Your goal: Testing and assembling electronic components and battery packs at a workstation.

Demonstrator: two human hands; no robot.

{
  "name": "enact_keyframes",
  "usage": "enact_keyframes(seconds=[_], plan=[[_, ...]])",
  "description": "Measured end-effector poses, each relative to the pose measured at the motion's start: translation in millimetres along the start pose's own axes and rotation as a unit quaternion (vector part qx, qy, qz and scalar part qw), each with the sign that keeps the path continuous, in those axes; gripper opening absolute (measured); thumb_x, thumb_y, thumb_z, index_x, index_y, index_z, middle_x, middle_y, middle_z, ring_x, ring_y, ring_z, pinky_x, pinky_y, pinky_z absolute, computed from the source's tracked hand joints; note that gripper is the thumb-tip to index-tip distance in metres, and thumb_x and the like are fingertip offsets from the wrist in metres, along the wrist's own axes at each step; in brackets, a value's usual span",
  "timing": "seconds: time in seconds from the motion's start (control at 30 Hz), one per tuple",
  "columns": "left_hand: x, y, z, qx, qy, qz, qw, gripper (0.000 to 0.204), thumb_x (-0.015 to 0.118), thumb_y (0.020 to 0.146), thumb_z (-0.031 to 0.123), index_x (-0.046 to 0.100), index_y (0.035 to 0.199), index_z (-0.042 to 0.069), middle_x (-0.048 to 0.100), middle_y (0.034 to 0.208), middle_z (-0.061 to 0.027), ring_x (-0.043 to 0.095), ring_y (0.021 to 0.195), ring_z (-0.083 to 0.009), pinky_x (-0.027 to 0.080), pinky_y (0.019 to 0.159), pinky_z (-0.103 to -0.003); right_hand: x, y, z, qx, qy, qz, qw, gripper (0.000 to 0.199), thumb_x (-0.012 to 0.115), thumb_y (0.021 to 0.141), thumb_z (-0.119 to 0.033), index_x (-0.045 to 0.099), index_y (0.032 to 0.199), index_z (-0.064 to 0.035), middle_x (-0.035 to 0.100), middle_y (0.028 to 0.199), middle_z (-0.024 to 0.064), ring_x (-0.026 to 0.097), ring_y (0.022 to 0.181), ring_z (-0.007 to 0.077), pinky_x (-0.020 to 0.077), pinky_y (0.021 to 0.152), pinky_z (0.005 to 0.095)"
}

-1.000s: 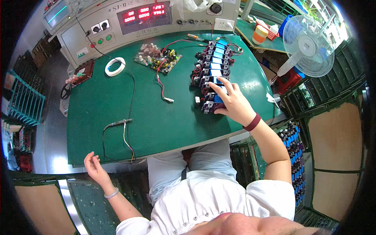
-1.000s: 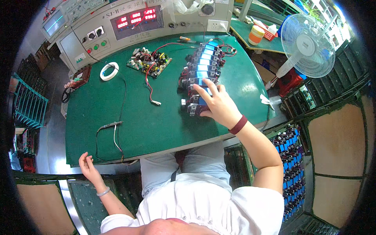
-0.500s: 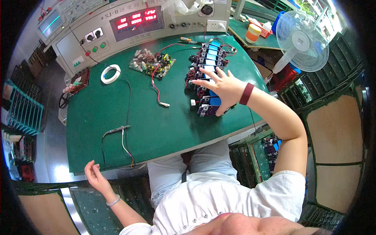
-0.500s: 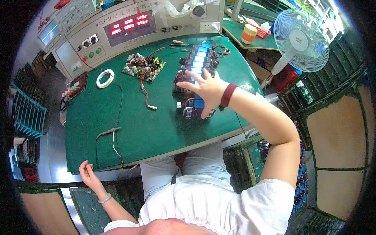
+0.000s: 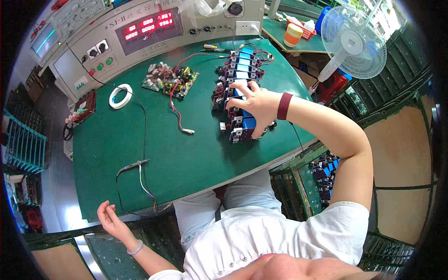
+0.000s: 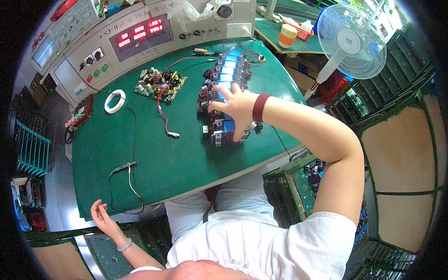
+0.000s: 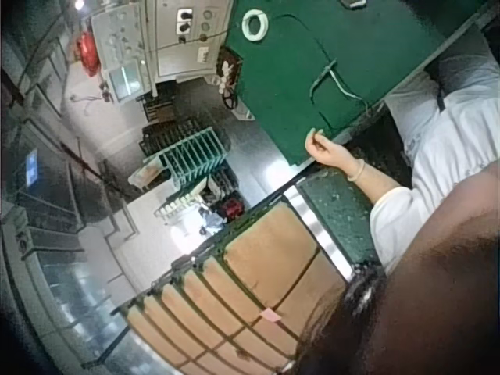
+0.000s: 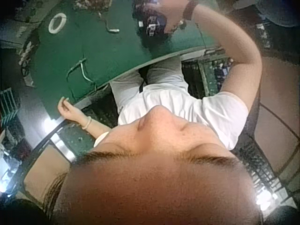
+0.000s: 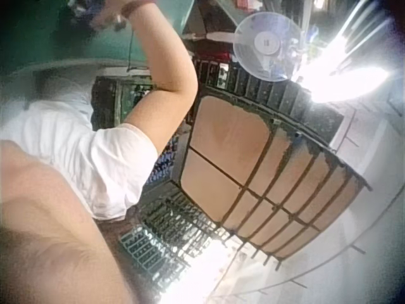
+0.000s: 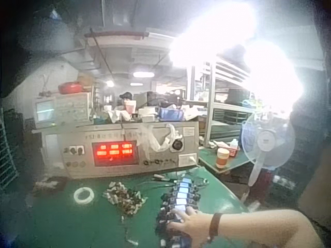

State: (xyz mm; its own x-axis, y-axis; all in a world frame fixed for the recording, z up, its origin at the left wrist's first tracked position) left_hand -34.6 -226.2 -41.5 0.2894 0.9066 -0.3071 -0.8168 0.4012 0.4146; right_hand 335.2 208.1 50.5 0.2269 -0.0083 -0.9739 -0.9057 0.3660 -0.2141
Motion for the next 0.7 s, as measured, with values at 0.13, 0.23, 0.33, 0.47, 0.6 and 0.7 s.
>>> enact_keyframes(seconds=[0.13, 0.23, 0.33, 0.47, 0.6, 0.7], plan=[[5, 2, 5, -0.007, -0.009, 0.001, 1.000, 0.017, 0.054, 0.108, 0.007, 0.064, 0.119, 0.000, 0.066, 0.117, -0.0082, 0.062, 0.095, -0.0144, 0.052, 0.088, -0.030, 4, 2, 0, -0.015, 0.019, -0.004, 1.000, 0.112, 0.097, 0.045, -0.047, 0.049, 0.145, -0.0322, 0.023, 0.163, 0.0299, 0.046, 0.121, 0.0648, 0.0496, 0.100, 0.0676], [10, 3, 8, -0.003, -0.021, -0.005, 1.000, 0.017, 0.054, 0.108, 0.007, 0.064, 0.119, 0.000, 0.066, 0.117, -0.0083, 0.061, 0.095, -0.0142, 0.052, 0.088, -0.030, 9, 1, -2, -0.014, 0.026, -0.007, 1.000, 0.112, 0.097, 0.045, -0.044, 0.048, 0.145, -0.0322, 0.021, 0.163, 0.0314, 0.045, 0.122, 0.0662, 0.0491, 0.100, 0.0683], [12, 3, 15, 0.005, -0.027, 0.000, 1.000, 0.017, 0.054, 0.108, 0.007, 0.064, 0.119, 0.000, 0.066, 0.117, -0.0085, 0.061, 0.095, -0.0143, 0.052, 0.088, -0.030, 11, 2, -1, -0.014, 0.034, -0.006, 0.999, 0.111, 0.097, 0.046, -0.042, 0.049, 0.145, -0.0322, 0.019, 0.164, 0.0315, 0.043, 0.123, 0.0668, 0.0486, 0.100, 0.0687], [12, 0, 32, -0.002, -0.031, 0.025, 0.999, 0.015, 0.053, 0.107, 0.004, 0.065, 0.116, -0.001, 0.066, 0.116, -0.0096, 0.060, 0.094, -0.0157, 0.051, 0.086, -0.030, 8, 4, 1, -0.021, 0.034, -0.005, 0.999, 0.111, 0.097, 0.046, -0.042, 0.048, 0.145, -0.0331, 0.016, 0.166, 0.0309, 0.043, 0.122, 0.0668, 0.0474, 0.101, 0.0690], [25, -19, 79, 0.114, -0.065, -0.002, 0.991, 0.013, 0.052, 0.102, -0.004, 0.064, 0.108, -0.002, 0.062, 0.106, -0.0130, 0.056, 0.088, -0.0201, 0.048, 0.078, -0.031, 7, 4, 0, 0.002, 0.033, -0.038, 0.999, 0.110, 0.096, 0.046, -0.041, 0.047, 0.145, -0.0363, 0.012, 0.167, 0.0282, 0.038, 0.126, 0.0681, 0.0441, 0.103, 0.0696], [48, -42, 113, 0.167, -0.126, -0.096, 0.973, 0.011, 0.053, 0.099, -0.004, 0.063, 0.103, -0.001, 0.060, 0.099, -0.0133, 0.056, 0.085, -0.0225, 0.048, 0.075, -0.031, 2, 1, -6, 0.017, 0.059, -0.025, 0.998, 0.100, 0.094, 0.049, -0.035, 0.053, 0.141, -0.0339, 0.023, 0.163, 0.0241, 0.040, 0.125, 0.0659, 0.0512, 0.096, 0.0679]])
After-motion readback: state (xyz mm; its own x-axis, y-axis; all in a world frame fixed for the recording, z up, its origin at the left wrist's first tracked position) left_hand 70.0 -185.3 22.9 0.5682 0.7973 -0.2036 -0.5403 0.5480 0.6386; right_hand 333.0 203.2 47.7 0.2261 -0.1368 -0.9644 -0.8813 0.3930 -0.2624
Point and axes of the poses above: each hand's wrist, its own y-axis towards the middle knuckle, its own x-axis out of the palm, z = x × y, the point moved 6 cm from there along y, towards the middle knuckle
